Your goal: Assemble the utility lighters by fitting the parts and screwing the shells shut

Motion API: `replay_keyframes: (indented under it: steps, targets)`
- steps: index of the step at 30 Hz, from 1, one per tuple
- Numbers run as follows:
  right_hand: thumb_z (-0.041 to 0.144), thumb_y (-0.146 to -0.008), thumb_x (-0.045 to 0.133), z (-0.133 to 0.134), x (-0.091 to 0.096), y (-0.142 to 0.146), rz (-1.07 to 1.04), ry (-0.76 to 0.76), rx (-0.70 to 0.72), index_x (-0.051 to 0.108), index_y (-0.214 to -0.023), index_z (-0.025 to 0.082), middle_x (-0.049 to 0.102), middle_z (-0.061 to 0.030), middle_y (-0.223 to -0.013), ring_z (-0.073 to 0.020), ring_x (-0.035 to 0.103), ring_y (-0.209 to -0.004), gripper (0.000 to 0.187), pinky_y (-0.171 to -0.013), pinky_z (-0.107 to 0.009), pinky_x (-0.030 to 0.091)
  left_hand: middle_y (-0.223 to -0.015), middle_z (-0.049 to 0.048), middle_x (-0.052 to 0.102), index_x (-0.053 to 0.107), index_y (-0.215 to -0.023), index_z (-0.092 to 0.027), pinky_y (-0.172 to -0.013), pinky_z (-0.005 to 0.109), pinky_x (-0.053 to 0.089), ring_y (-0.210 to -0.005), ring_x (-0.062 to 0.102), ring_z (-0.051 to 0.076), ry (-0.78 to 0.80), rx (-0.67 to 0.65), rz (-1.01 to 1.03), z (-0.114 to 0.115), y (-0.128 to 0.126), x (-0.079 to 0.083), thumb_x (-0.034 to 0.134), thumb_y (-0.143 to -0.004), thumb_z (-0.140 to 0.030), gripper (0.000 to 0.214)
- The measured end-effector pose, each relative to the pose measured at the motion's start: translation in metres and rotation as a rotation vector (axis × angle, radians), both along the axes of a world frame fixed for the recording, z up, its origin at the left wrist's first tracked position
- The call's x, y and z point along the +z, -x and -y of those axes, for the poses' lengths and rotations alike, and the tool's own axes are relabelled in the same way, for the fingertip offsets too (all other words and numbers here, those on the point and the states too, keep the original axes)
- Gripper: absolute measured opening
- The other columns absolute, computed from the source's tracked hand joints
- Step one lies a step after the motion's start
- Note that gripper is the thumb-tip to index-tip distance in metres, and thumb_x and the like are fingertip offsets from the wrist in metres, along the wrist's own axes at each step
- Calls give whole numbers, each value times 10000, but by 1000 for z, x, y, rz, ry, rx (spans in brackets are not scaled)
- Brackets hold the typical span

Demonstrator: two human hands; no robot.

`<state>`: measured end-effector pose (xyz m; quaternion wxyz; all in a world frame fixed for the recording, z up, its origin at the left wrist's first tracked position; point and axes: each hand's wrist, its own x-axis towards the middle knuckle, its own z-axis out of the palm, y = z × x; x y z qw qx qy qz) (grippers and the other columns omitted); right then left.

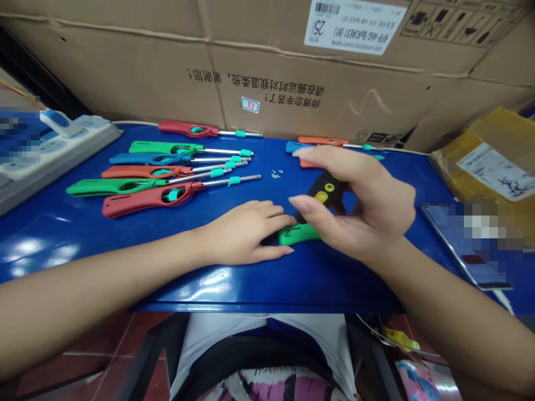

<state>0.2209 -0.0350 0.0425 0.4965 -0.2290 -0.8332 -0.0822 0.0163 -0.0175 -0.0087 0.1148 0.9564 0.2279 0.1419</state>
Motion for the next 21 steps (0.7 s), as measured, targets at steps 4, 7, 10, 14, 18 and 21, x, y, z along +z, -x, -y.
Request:
replay_keyframes:
  steps: [4,7,10,14,18,21]
  targets:
    - [147,-1036,391,2,-1,1,-13,122,48,538,-1446,164,676,-104,-1377,-197,757,-980,436,-832,-344,656,-1098,118,703,663,-1223,-161,-924,453,526,-1018,659,302,9,2,-12,0,0,0,553,-1004,-516,432]
    - [232,-1013,542,1,0,1,-4,37,-30,621,-1341,223,745,-74,-1237,-222,754,-953,337,-788,-361,663,-1102,118,710,675,-1187,-164,-908,444,526,-1001,661,295,13,1,-2,0,0,-1,556,-1004,-510,409]
    - [296,-1005,590,-1,1,0,5,-6,-77,664,-1254,254,777,-58,-1118,-220,757,-918,263,-784,-351,659,-1095,115,713,668,-1217,-163,-887,429,526,-979,663,287,9,-1,-2,0,-1,-1,566,-1000,-508,421]
    - [173,-1022,415,-4,1,0,-27,62,57,604,-1355,213,760,-70,-1118,-194,748,-908,385,-800,-358,649,-1090,120,708,658,-1258,-159,-902,446,526,-982,662,295,0,11,-21,0,-1,0,564,-999,-517,452]
    - [157,-959,590,-5,1,1,-15,-22,19,641,-1217,193,769,-47,-1057,-168,718,-828,266,-716,-305,631,-1101,114,711,664,-1222,-166,-916,449,522,-1009,659,298,16,1,-11,0,-1,0,542,-1008,-515,427]
    - [199,-966,613,-4,0,1,-21,-27,-9,649,-1159,201,769,-32,-1012,-163,721,-821,197,-725,-296,624,-1077,106,712,653,-1248,-171,-900,437,523,-990,658,291,6,3,-14,0,-1,0,546,-1007,-524,440]
